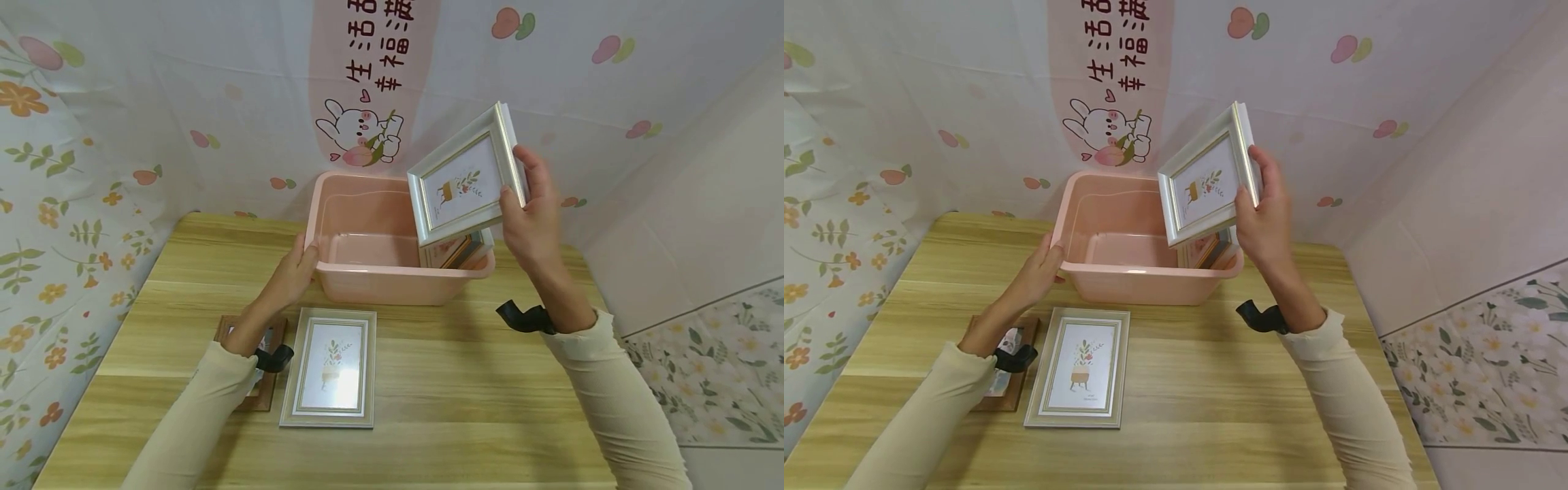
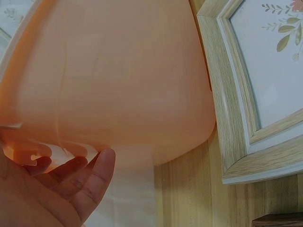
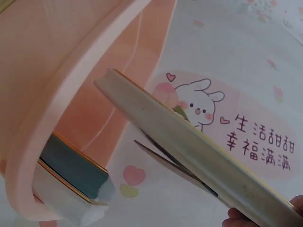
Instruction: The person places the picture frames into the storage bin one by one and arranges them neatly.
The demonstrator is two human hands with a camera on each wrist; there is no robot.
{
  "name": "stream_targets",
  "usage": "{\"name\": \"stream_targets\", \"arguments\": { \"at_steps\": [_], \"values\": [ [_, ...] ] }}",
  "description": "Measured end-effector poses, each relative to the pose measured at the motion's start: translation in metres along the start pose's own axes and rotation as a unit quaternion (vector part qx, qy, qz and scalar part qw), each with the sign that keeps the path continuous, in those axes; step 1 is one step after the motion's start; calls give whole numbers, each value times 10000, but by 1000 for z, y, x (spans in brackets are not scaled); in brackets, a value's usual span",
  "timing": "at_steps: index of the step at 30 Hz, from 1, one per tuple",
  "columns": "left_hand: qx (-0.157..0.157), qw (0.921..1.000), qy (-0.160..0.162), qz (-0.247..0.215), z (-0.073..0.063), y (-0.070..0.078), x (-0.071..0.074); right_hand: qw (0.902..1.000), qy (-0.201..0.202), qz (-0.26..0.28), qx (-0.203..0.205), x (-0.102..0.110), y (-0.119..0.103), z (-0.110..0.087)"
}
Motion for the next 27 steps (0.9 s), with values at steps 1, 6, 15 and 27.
{"name": "stream_targets", "arguments": {
  "at_steps": [1, 6, 15, 27],
  "values": [
    [-16, 10000, -6, 8, 0, 0, 0, 9998, 45, -166, 38, -1, 1, 0],
    [-20, 10000, 9, 28, 1, -1, 0, 9972, 187, -713, 107, -6, 10, -1],
    [-42, 10000, 33, 65, 1, -2, 0, 9944, 89, -1047, -86, -17, 26, -1],
    [-56, 10000, 43, 31, 1, -1, 0, 9885, 72, -1474, -320, -27, 47, 0]
  ]
}}
Point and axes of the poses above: each hand's wrist, its own z-axis towards the middle knuckle, its own x-axis out of the back of the hand, y = z × x, the point moved 4 cm from there along z, towards the middle knuckle, and after that the axes turned 12 degrees about -x, right-handed, at the moved point
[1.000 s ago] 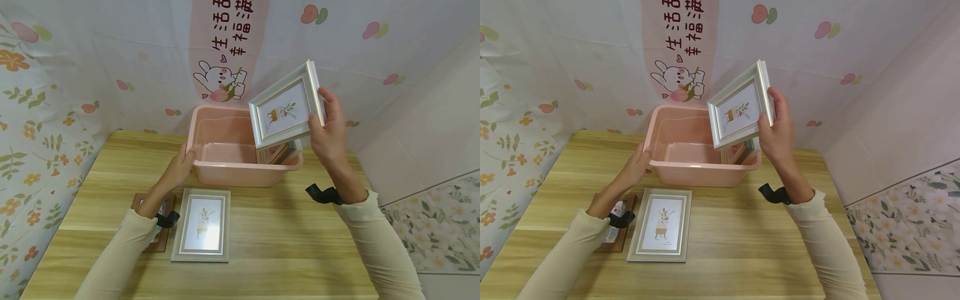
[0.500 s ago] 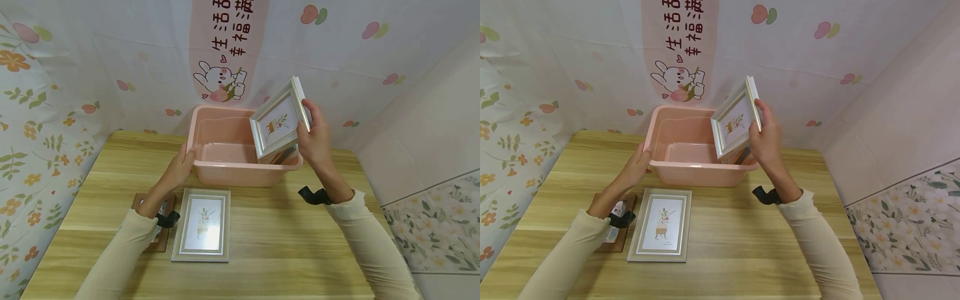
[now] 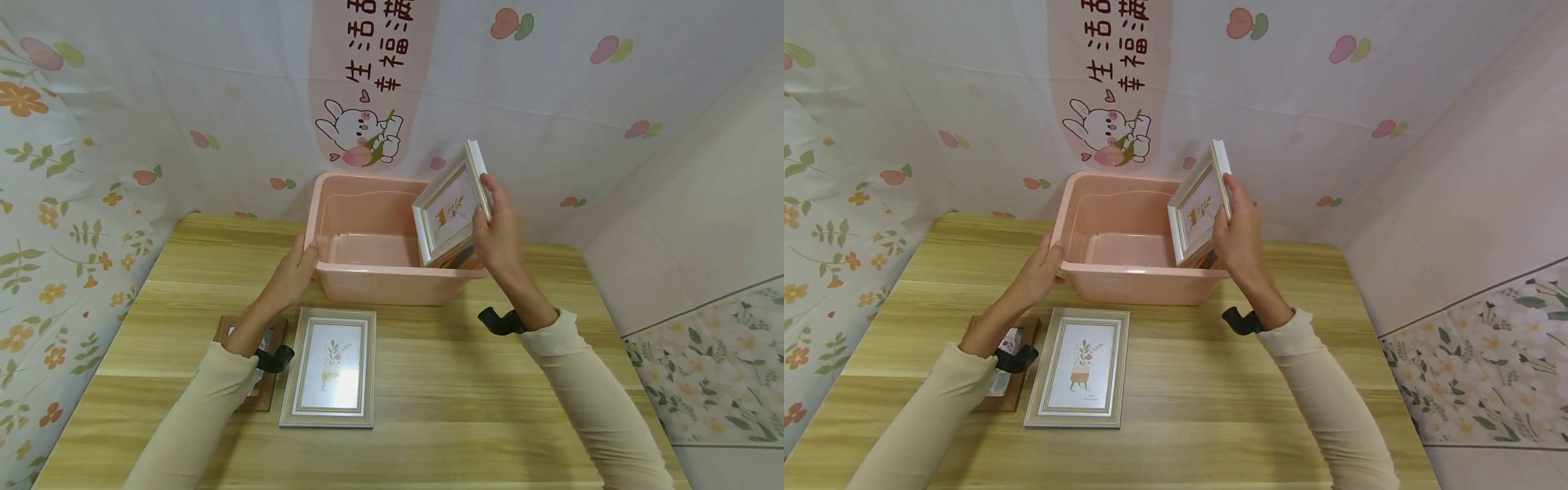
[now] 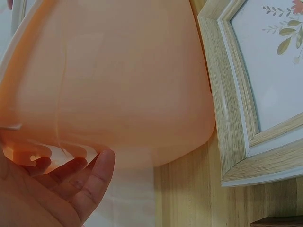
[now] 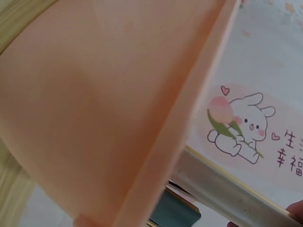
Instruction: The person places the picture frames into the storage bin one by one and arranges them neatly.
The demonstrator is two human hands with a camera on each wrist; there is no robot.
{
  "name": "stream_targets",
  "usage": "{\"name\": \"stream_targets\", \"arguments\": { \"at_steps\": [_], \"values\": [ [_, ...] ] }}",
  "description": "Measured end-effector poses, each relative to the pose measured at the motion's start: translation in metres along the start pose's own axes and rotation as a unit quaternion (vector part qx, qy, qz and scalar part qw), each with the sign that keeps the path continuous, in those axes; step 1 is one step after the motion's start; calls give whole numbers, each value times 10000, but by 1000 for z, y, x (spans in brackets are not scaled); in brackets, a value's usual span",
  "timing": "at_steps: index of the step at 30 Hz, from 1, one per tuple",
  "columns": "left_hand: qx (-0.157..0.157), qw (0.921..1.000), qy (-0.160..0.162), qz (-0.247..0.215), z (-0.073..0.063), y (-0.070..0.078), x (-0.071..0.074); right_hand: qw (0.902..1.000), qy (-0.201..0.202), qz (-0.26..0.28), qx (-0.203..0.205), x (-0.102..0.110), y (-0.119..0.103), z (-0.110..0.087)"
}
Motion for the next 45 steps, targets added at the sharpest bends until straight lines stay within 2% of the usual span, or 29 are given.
{"name": "stream_targets", "arguments": {
  "at_steps": [11, 21, 31, 36, 42, 45],
  "values": [
    [-4, 10000, 37, -35, 0, -2, 0, 9992, 254, -249, 199, -13, 4, 0],
    [-91, 10000, 11, -24, 1, -1, 1, 9989, 257, -363, 162, -24, 10, 5],
    [-38, 10000, 12, 0, 0, -1, 1, 9950, 430, -648, 633, -34, 14, 5],
    [-29, 10000, 1, -15, 0, 0, 1, 9913, 449, -938, 812, -39, 15, 3],
    [-31, 10000, -4, -51, 0, 0, 1, 9867, 412, -1401, 709, -44, 20, 1],
    [-32, 10000, -1, -51, 0, -1, 1, 9811, 430, -1760, 676, -45, 22, 1]
  ]
}}
Point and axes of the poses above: each hand's wrist, its own z-axis towards the middle knuckle, its own x-axis out of the back of the hand, y = z × x, the point moved 4 cm from there along z, towards the middle knuckle, and after that the axes turned 12 degrees about -x, right-handed, at the moved point
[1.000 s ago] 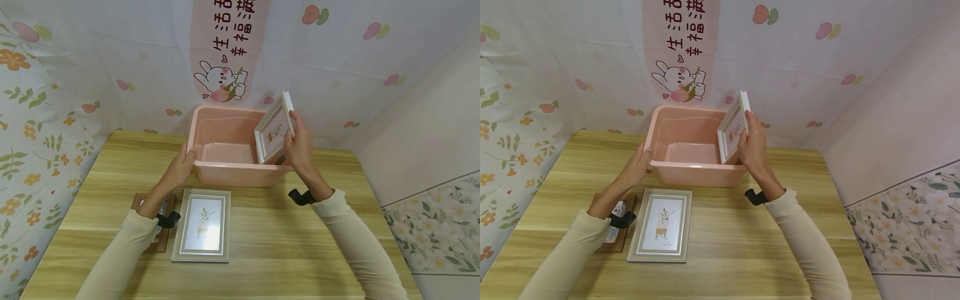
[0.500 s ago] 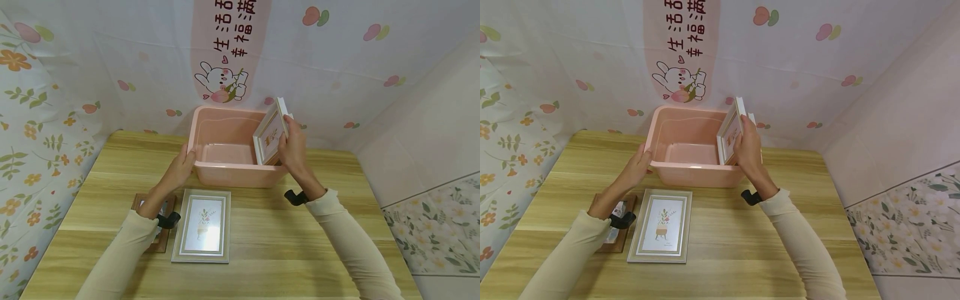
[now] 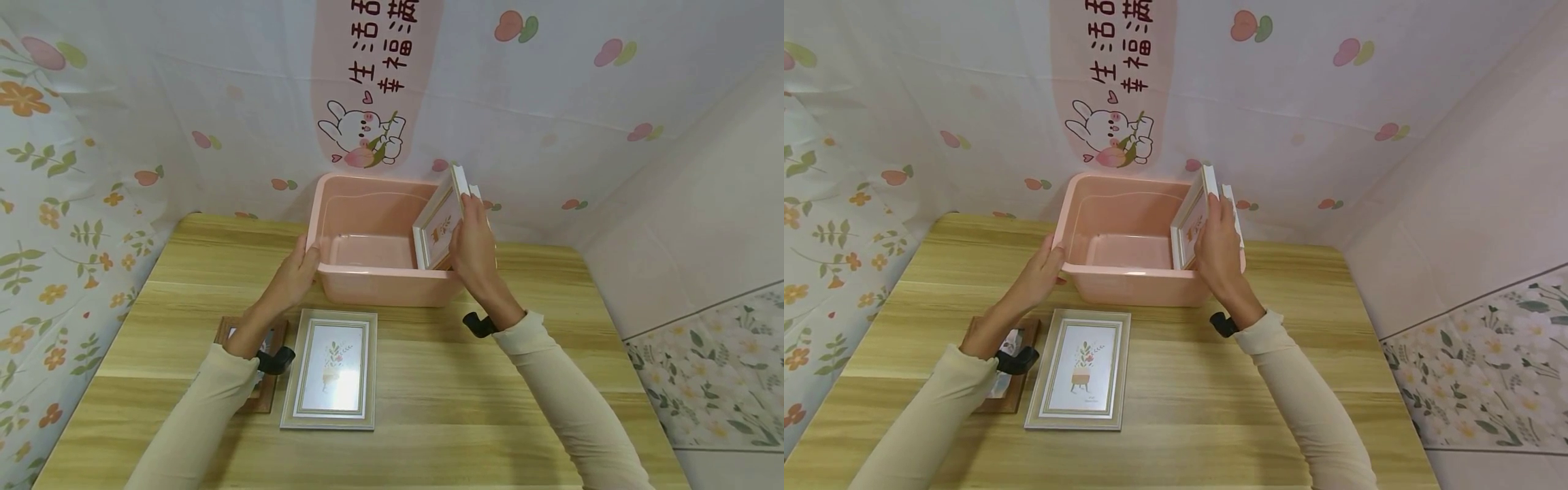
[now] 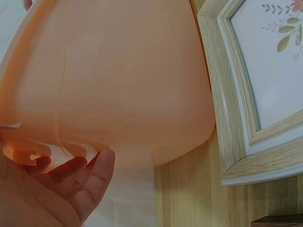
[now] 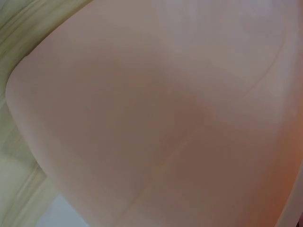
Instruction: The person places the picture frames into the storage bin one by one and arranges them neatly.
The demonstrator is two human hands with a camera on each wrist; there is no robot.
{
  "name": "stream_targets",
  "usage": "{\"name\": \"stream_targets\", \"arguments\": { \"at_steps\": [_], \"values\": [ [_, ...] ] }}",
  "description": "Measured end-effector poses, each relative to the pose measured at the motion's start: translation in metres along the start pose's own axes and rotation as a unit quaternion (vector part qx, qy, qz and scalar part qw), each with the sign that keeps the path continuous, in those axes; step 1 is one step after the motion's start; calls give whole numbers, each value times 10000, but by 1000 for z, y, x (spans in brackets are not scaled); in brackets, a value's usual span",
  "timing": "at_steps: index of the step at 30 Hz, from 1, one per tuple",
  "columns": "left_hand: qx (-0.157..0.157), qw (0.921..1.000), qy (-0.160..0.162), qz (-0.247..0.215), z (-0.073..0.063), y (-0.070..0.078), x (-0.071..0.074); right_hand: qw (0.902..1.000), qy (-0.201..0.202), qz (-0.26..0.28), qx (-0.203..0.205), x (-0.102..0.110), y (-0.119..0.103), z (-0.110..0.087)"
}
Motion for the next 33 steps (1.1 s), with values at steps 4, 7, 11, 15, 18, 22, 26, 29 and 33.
{"name": "stream_targets", "arguments": {
  "at_steps": [4, 7, 11, 15, 18, 22, 26, 29, 33],
  "values": [
    [40, 10000, 22, 43, 0, -1, 0, 9983, 58, -565, 90, -3, 2, 0],
    [67, 9999, 40, 68, -1, -2, 0, 9954, 62, -949, 125, -7, 4, -1],
    [44, 10000, 53, 45, 0, -2, 0, 9899, -29, -1416, 38, -11, 6, -2],
    [31, 10000, 50, 26, 0, 0, 0, 9839, -165, -1779, -73, -14, 6, -2],
    [77, 10000, 24, -33, 1, 1, 0, 9787, -473, -1983, -245, -16, 6, 0],
    [95, 9999, 4, -86, 1, 1, 0, 9711, -857, -2197, -370, -19, 7, 1],
    [70, 10000, 8, -57, 1, 1, 0, 9649, -1109, -2351, -372, -21, 7, 1],
    [79, 10000, 12, -32, 1, 0, -1, 9606, -1269, -2442, -387, -21, 7, 0],
    [96, 10000, 23, -6, 1, 0, 0, 9569, -1320, -2562, -366, -21, 6, 1]
  ]
}}
Point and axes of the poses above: each hand's wrist, its own z-axis towards the middle knuckle, its own x-axis out of the back of the hand, y = z × x, the point moved 4 cm from there along z, towards the middle knuckle, and after that the axes turned 12 degrees about -x, right-handed, at the moved point
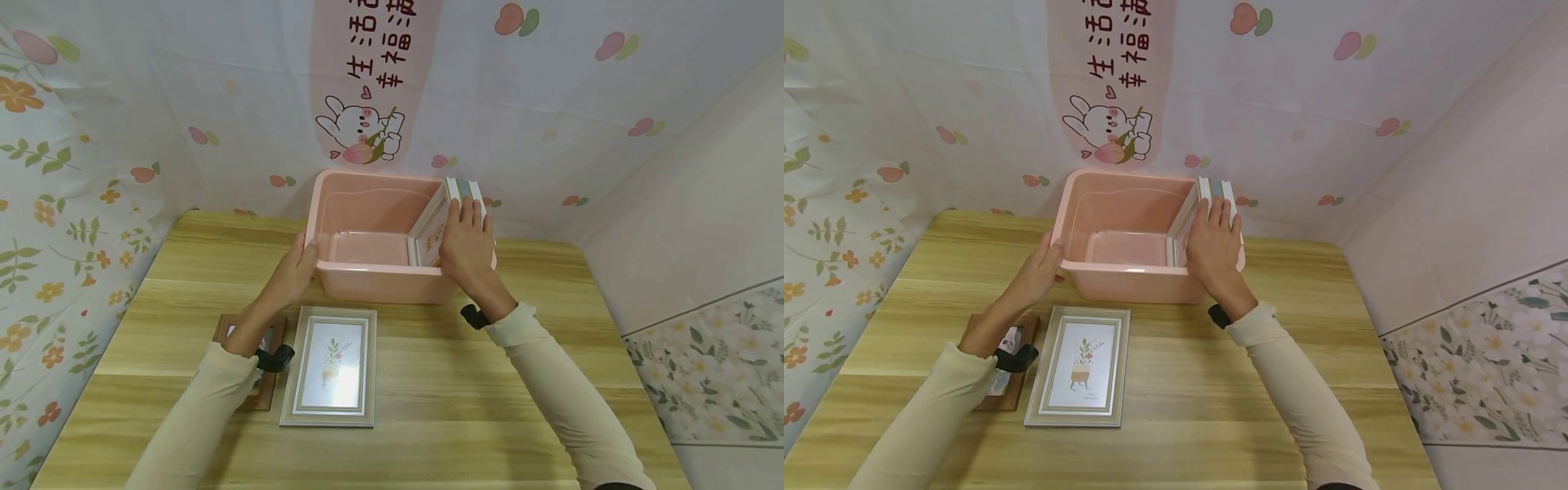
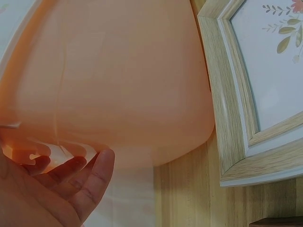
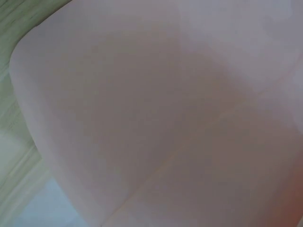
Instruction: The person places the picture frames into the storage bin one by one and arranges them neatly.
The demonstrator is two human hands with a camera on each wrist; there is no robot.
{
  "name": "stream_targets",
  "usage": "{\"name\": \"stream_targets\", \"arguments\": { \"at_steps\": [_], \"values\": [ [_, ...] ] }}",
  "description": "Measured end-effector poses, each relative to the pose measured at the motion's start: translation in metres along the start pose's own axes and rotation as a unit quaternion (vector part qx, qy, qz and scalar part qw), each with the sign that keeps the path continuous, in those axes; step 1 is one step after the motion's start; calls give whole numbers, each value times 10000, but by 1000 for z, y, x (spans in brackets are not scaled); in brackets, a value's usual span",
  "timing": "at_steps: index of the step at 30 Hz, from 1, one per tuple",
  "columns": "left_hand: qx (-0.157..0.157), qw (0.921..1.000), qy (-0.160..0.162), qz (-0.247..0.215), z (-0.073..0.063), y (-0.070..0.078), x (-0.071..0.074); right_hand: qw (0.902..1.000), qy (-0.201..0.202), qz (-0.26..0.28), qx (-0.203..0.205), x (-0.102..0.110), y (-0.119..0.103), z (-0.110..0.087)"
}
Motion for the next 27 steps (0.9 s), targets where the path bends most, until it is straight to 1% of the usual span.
{"name": "stream_targets", "arguments": {
  "at_steps": [5, 12, 17, 21, 24, 27],
  "values": [
    [29, 10000, 13, 41, -1, -1, 1, 9999, 132, -25, 63, 0, 1, 0],
    [57, 10000, -4, 63, -1, -3, 1, 9984, 482, 219, 179, 4, 5, -2],
    [75, 9999, 29, 60, 0, -2, 0, 9976, 380, 510, 271, 8, 10, -4],
    [155, 9999, -49, -33, -1, -3, -1, 9961, 297, 769, 313, 12, 14, -5],
    [184, 9997, -119, -88, -1, -4, -1, 9947, 332, 918, 320, 14, 16, -6],
    [167, 9998, -109, -93, -1, -4, -2, 9934, 422, 1016, 330, 18, 19, -7]
  ]
}}
Point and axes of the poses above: each hand's wrist, its own z-axis towards the middle knuckle, its own x-axis out of the back of the hand, y = z × x, the point moved 4 cm from there along z, towards the middle knuckle, and after that the axes turned 12 degrees about -x, right-handed, at the moved point
